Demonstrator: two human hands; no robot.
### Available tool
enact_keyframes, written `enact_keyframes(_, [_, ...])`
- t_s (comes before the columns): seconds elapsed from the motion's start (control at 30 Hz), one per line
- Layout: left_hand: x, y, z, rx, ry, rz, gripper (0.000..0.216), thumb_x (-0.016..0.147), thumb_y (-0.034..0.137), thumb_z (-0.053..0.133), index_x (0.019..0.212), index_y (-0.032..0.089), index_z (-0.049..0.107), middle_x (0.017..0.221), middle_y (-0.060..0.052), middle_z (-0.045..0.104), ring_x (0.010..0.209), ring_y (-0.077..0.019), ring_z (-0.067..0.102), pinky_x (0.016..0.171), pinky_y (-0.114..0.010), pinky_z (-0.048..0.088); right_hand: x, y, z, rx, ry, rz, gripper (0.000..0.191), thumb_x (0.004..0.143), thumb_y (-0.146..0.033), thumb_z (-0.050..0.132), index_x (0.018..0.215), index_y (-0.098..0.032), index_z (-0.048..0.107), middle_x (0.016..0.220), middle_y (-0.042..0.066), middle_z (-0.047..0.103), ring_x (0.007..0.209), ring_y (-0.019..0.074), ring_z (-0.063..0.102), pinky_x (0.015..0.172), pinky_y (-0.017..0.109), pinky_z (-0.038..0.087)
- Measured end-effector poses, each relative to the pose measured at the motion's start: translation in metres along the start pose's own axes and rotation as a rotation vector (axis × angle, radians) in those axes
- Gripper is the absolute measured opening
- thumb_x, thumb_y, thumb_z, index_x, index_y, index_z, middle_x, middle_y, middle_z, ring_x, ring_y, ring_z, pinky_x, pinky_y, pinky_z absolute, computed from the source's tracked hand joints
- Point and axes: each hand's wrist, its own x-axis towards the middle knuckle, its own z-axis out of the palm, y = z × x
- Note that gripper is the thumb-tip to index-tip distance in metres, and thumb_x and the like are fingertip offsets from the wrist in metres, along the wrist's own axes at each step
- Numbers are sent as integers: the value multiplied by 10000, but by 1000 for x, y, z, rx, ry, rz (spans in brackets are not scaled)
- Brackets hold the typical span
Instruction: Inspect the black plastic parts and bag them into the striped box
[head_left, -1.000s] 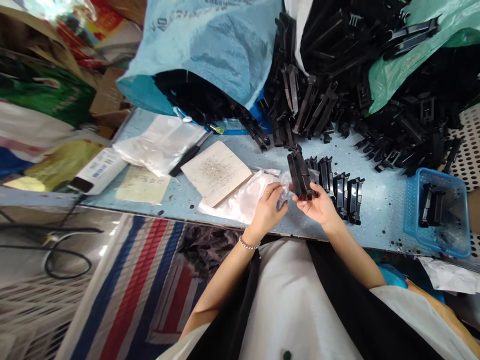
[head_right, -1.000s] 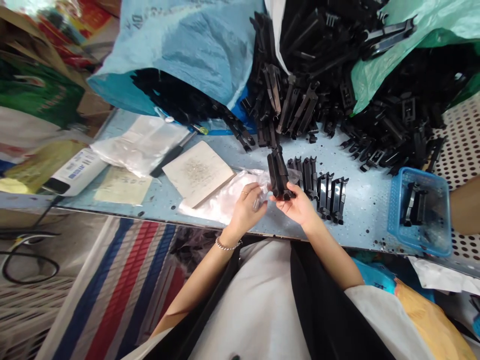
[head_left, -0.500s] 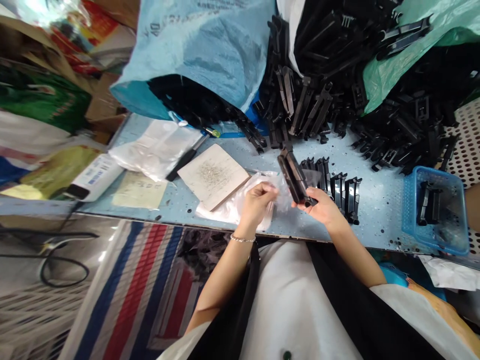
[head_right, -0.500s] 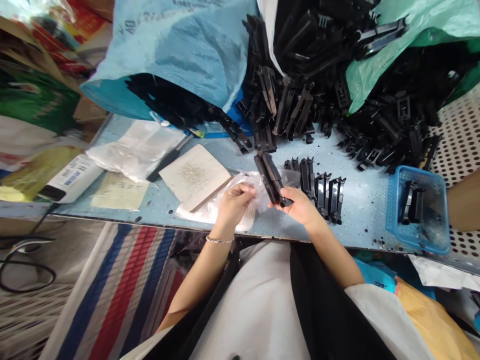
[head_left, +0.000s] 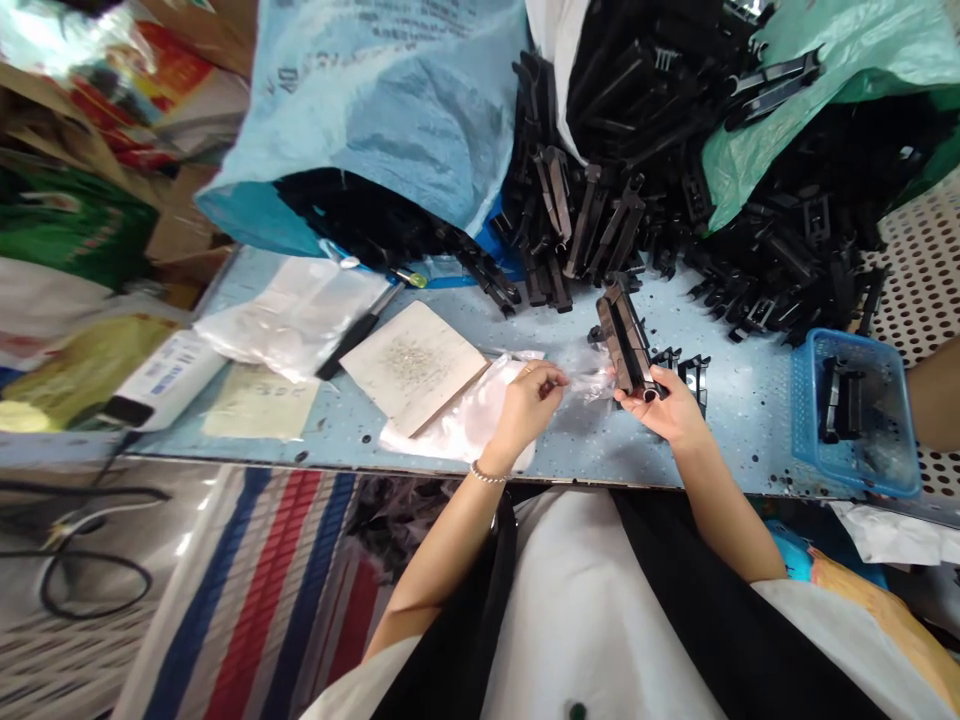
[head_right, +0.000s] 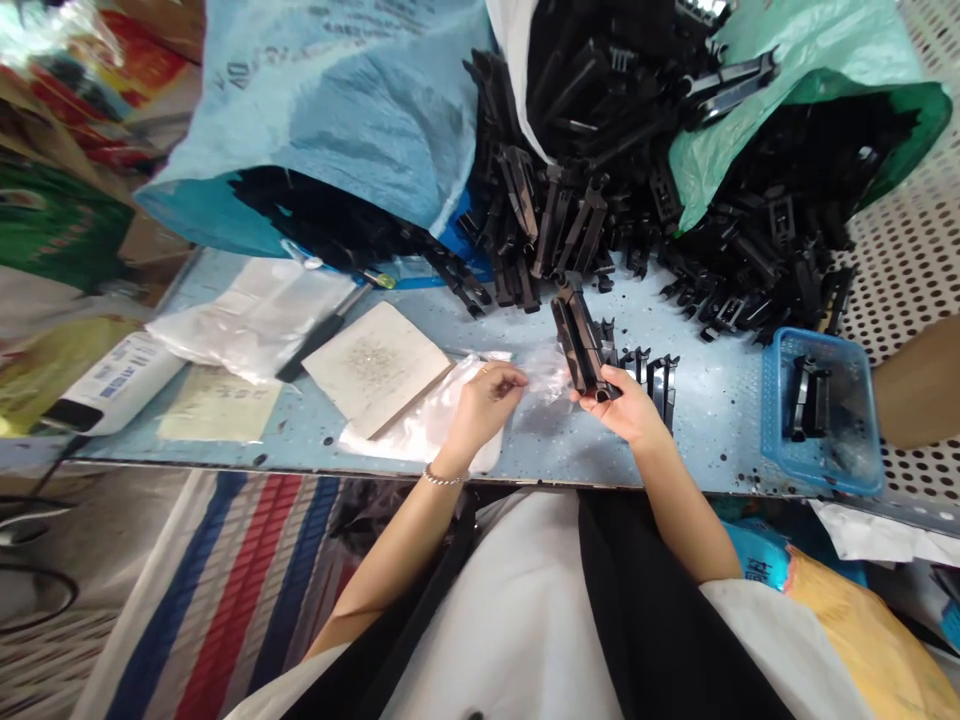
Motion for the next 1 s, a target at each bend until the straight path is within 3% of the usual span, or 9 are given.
enact_keyframes(0.2, [8,2,9,91,-44,48,462,830,86,555,1266,179,677,1344,-133,622,696,-119,614,752,-314,571,-7,-10,-13,-7,47,-47,338,826,-449,634,1068,-221,696,1087,74,758,767,188,676,627,312,536])
enact_keyframes(0.33, [9,6,14,230,33,134,522,875,75,530,1386,174,571,1440,-172,543,801,-145,666,775,-322,590,-31,-7,-9,22,13,-87,320,838,-421,652,1063,-198,696,1072,79,756,823,188,692,706,312,577])
enact_keyframes(0.5, [12,6,24,222,91,275,522,905,81,571,1413,185,515,1399,-170,556,1141,-234,663,932,-374,598,-75,24,5,342,-432,317,552,825,-577,651,1086,-92,683,817,97,729,541,108,556,407,195,395])
enact_keyframes(0.57, [10,6,28,190,119,317,570,904,85,601,1451,196,481,1391,-169,558,1274,-271,602,1035,-420,559,-80,37,9,445,-423,433,515,857,-558,627,1077,-94,670,810,88,711,535,89,505,369,167,326])
enact_keyframes(0.67, [0,9,31,197,95,320,711,924,69,569,1575,231,331,1481,-195,494,1284,-272,606,1011,-402,577,-70,45,9,511,-297,418,490,860,-546,623,1065,-103,664,806,60,688,523,65,422,367,148,312])
enact_keyframes(0.77, [-21,20,30,233,-3,394,798,965,75,514,1647,274,151,1548,-194,452,1265,-252,632,1016,-375,584,-49,40,7,365,-131,253,480,829,-564,646,987,-111,673,772,43,657,509,69,399,407,183,369])
enact_keyframes(0.87, [-38,32,29,229,-141,519,822,983,73,480,1661,279,62,1551,-168,472,1355,-248,581,1093,-370,550,-32,36,12,7,77,-5,348,850,-519,656,864,-172,640,754,19,612,555,104,473,475,225,421])
enact_keyframes(0.93, [-42,38,27,205,-236,551,815,985,64,461,1661,272,57,1563,-162,466,1428,-254,515,1132,-391,525,-30,37,22,-307,164,-139,284,901,-473,618,953,-195,650,846,30,622,694,148,562,592,264,499])
enact_keyframes(1.0, [-43,44,21,159,-269,537,764,986,71,462,1654,270,149,1554,-160,482,1432,-252,513,1129,-400,529,-36,41,34,-616,117,-241,343,910,-428,630,1176,-212,634,1082,76,639,957,207,612,804,344,557])
